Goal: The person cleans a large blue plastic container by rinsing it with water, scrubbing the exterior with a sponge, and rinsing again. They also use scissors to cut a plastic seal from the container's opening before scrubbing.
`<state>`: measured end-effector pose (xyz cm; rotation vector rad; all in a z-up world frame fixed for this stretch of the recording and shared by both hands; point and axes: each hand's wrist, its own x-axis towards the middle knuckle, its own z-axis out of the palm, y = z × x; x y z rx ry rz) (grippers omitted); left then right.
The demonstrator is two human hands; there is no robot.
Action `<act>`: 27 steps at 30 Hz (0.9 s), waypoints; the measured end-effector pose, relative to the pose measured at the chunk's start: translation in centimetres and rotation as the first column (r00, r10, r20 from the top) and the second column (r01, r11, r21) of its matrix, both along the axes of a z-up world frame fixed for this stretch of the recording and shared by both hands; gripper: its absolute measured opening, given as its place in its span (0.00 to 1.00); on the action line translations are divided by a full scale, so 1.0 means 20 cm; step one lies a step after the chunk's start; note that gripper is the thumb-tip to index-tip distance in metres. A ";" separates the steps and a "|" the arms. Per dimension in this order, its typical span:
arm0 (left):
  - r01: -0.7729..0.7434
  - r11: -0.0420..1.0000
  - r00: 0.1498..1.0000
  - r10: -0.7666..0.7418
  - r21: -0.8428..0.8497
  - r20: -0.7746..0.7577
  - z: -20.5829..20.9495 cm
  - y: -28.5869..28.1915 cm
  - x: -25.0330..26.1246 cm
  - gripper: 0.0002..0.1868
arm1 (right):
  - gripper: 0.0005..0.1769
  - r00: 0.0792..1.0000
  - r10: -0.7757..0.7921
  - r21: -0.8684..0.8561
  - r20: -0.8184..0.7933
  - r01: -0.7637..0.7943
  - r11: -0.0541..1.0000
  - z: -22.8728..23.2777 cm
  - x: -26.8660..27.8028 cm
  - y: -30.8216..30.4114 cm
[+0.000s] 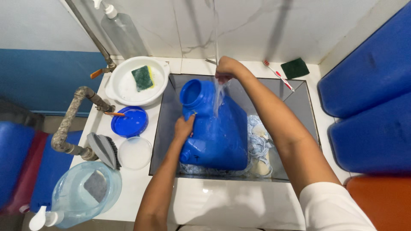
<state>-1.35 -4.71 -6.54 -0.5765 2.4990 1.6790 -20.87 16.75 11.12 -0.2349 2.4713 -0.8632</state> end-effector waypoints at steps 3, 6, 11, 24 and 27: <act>-0.149 0.987 0.988 0.147 0.055 0.045 -0.01 -0.01 0.07 0.26 | 0.05 0.998 -0.066 -0.040 0.011 0.067 0.997 -0.02 0.02 -0.01; -0.151 0.986 0.988 0.151 0.075 0.013 0.03 0.00 0.15 0.26 | 0.06 0.987 -0.163 -0.255 0.001 0.157 0.954 -0.04 0.03 -0.01; 0.100 0.953 0.955 -0.173 -0.286 -0.243 0.17 0.00 0.20 0.26 | 0.07 0.984 -0.168 -0.382 0.057 0.177 0.907 0.00 -0.02 -0.03; 0.065 0.713 0.700 -0.531 -0.698 -0.477 0.32 0.38 -0.33 0.25 | 0.09 0.973 -0.184 -0.456 0.140 0.228 0.860 -0.10 -0.01 -0.04; 0.179 0.705 0.529 -0.657 -0.686 -0.537 0.42 0.37 -0.37 0.26 | 0.10 0.965 -0.196 -0.469 0.175 0.257 0.845 -0.12 -0.03 -0.04</act>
